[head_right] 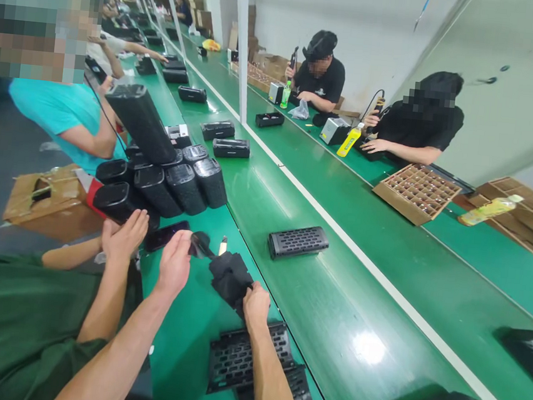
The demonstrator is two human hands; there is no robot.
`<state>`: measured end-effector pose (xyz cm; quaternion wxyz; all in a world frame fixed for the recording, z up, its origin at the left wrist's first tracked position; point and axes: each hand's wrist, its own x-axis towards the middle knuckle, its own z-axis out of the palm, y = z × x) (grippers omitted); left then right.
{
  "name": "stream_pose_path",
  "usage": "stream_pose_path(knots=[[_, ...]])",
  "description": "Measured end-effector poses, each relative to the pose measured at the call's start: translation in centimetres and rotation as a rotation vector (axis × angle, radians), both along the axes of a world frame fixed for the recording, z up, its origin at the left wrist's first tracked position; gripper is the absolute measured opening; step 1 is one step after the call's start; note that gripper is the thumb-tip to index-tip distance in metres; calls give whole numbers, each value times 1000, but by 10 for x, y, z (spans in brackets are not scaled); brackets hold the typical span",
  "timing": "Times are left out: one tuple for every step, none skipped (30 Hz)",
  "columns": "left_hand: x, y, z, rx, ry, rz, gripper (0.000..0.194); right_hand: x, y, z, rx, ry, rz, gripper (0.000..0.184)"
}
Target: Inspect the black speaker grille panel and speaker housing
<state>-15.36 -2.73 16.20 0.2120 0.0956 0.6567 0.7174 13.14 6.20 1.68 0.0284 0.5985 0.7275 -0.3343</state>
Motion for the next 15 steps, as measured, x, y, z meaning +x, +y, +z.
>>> stream_pose_path(knots=[[-4, -4, 7, 79, -50, 36, 49, -1, -1, 1, 2, -2, 3, 26], [1, -5, 12, 132, -79, 39, 44, -1, -2, 1, 4, -2, 3, 26], [13, -4, 15, 168, -85, 15, 38, -1, -2, 2, 5, 0, 2, 25], [30, 0, 16, 182, -83, -25, 34, -2, -3, 2, 3, 5, -1, 25], [50, 4, 17, 189, -86, -67, 33, -2, -4, 3, 1, 11, -6, 25], [71, 9, 16, 201, -96, -112, 34, -3, -4, 3, -4, 19, -13, 25], [89, 13, 16, 214, -133, -160, 34, -3, -4, 4, -11, 29, -24, 25], [105, 16, 15, 220, -184, -200, 34, -4, -3, 4, -20, 42, -37, 24], [117, 17, 14, 216, -252, -236, 33, -4, -2, 6, -30, 58, -54, 24], [127, 16, 12, 200, -332, -273, 32, -3, 0, 8, -39, 76, -75, 25], [135, 13, 10, 172, -418, -312, 30, -2, 2, 12, -45, 100, -101, 29], [142, 8, 6, 136, -507, -364, 28, 0, 4, 16, -47, 129, -131, 36], [147, 2, 2, 97, -592, -429, 26, 4, 4, 22, -48, 166, -165, 44], [151, -5, -3, 62, -650, -490, 25, 9, 3, 28, -50, 211, -198, 50], [153, -14, -7, 34, -655, -537, 25, 16, 0, 36, -57, 262, -225, 54]])
